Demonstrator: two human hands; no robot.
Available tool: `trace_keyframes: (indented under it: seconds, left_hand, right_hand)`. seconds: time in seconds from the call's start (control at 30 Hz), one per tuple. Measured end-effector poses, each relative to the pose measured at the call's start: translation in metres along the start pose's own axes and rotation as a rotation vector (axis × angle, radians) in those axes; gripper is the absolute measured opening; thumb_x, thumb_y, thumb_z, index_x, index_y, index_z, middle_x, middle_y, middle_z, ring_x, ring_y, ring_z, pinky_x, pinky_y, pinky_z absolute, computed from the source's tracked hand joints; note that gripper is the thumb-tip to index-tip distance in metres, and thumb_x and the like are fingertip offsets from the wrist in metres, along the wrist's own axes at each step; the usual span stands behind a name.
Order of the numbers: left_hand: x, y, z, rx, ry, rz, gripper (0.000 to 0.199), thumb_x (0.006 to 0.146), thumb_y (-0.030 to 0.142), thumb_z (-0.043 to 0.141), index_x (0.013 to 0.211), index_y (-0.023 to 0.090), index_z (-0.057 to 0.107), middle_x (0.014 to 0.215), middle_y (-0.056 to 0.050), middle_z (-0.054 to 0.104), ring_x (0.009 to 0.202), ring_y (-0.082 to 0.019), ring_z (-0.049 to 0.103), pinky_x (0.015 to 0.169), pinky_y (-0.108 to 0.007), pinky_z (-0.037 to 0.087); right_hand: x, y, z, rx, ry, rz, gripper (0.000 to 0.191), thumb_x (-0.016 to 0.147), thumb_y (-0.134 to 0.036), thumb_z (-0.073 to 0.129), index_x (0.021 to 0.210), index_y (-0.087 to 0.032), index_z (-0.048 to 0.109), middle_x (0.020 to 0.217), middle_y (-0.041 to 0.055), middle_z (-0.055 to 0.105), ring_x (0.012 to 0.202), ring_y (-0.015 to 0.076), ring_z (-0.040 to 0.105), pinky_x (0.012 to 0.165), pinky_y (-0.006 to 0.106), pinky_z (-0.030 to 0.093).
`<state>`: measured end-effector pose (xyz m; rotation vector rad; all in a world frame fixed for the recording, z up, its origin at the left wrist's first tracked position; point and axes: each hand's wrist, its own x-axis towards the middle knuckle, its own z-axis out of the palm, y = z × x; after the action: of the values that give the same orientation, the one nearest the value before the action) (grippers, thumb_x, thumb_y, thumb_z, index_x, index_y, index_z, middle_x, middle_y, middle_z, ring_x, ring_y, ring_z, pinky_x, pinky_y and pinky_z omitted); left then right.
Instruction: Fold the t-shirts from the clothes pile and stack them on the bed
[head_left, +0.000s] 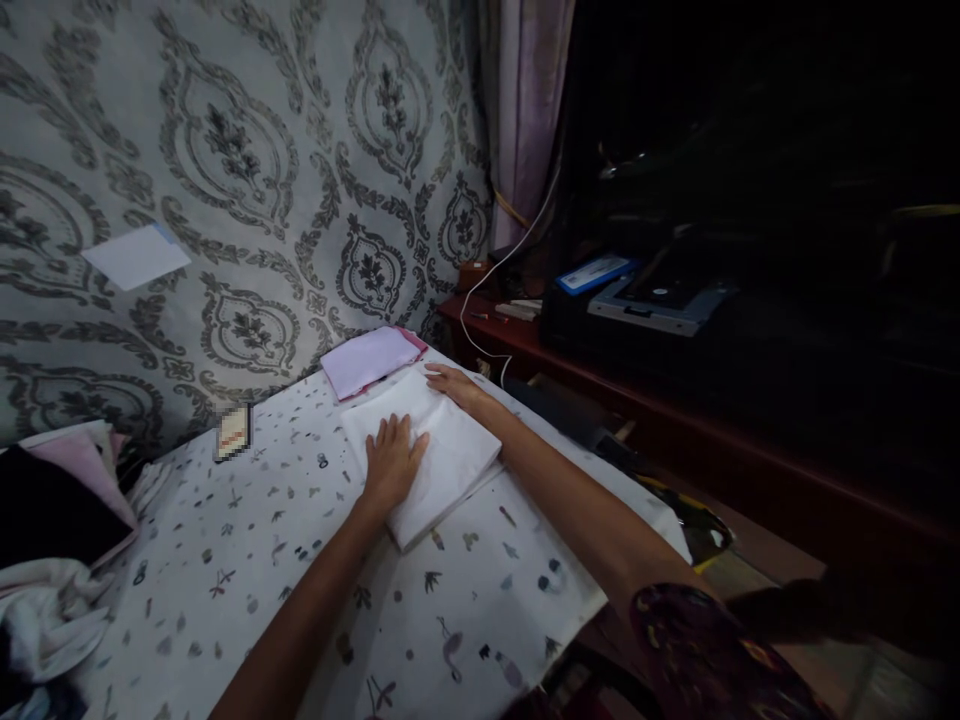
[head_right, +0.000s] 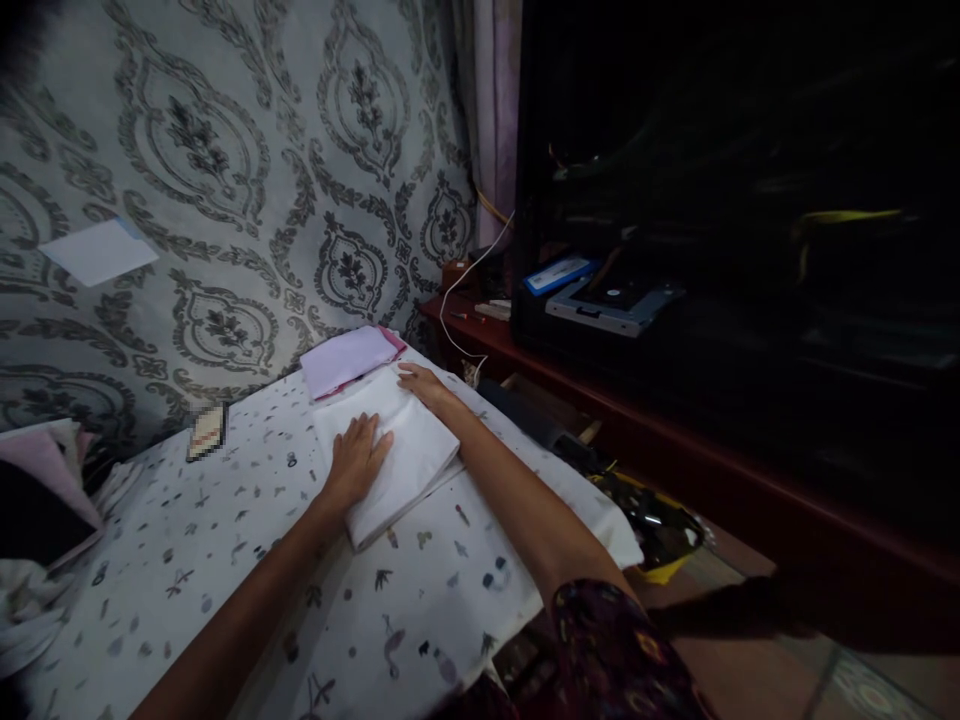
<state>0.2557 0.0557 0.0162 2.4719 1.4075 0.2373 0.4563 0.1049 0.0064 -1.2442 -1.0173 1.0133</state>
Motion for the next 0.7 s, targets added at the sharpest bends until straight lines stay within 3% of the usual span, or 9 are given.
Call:
trace_keyframes:
  seconds: [0.1,0.2,0.3,0.4,0.47,0.57,0.7]
  left_hand:
    - [0.015,-0.006,-0.002,0.021,0.035,0.005,0.06,0.1,0.052,0.032,0.147,0.016,0.043,0.162,-0.018,0.033,0.152,-0.033,0.024,0.121,-0.058,0.02]
    - [0.049,-0.01,-0.01,0.031,0.105,0.075,0.05,0.099,0.039,0.042,0.14,0.013,0.05,0.151,-0.019,0.049,0.143,-0.029,0.042,0.118,-0.046,0.032]
    - [0.094,-0.009,-0.019,0.021,0.134,0.109,0.045,0.096,0.028,0.046,0.136,0.009,0.053,0.141,-0.018,0.058,0.134,-0.026,0.052,0.114,-0.036,0.036]
    - [0.137,-0.003,-0.022,0.013,0.138,0.075,0.038,0.095,0.025,0.045,0.127,0.01,0.06,0.13,-0.018,0.065,0.124,-0.028,0.057,0.109,-0.037,0.04]
    - [0.158,0.0,-0.019,0.007,0.125,0.054,0.03,0.095,0.028,0.047,0.115,0.014,0.066,0.116,-0.015,0.071,0.114,-0.028,0.062,0.101,-0.036,0.044]
    - [0.174,0.002,-0.012,-0.012,0.12,0.04,0.02,0.093,0.031,0.052,0.094,0.019,0.068,0.098,-0.009,0.074,0.1,-0.024,0.065,0.091,-0.031,0.045]
    - [0.179,-0.002,-0.007,-0.049,0.179,0.013,0.017,0.093,0.029,0.051,0.089,0.02,0.064,0.094,-0.006,0.072,0.091,-0.021,0.063,0.082,-0.028,0.044]
  right_hand:
    - [-0.002,-0.007,-0.007,-0.149,0.008,0.028,0.034,0.092,-0.016,0.06,0.126,-0.018,0.061,0.126,0.0105,0.064,0.106,0.0187,0.065,0.089,0.034,0.054]
    - [-0.019,-0.017,-0.019,-0.32,0.042,0.025,0.041,0.087,-0.006,0.054,0.125,-0.018,0.063,0.123,0.0101,0.066,0.103,0.0171,0.065,0.086,0.029,0.051]
    - [-0.054,-0.026,-0.03,-0.49,0.092,0.028,0.032,0.085,-0.009,0.055,0.114,-0.016,0.068,0.107,0.009,0.07,0.097,0.0199,0.064,0.086,0.031,0.047]
    - [-0.1,-0.034,-0.034,-0.71,0.115,0.035,0.015,0.09,-0.02,0.055,0.096,-0.017,0.069,0.101,0.0098,0.069,0.094,0.0223,0.062,0.084,0.033,0.044]
    - [-0.128,-0.038,-0.032,-0.91,0.109,0.053,0.02,0.096,-0.031,0.051,0.092,-0.018,0.066,0.102,0.0107,0.069,0.092,0.0226,0.061,0.078,0.032,0.042]
    - [-0.153,-0.039,-0.029,-1.086,0.117,0.107,0.023,0.097,-0.038,0.05,0.092,-0.019,0.063,0.1,0.01,0.069,0.089,0.0223,0.062,0.071,0.03,0.04]
    - [-0.16,-0.036,-0.031,-1.048,0.18,0.118,0.015,0.092,-0.03,0.055,0.08,-0.022,0.058,0.088,0.005,0.069,0.078,0.0188,0.06,0.064,0.028,0.035]
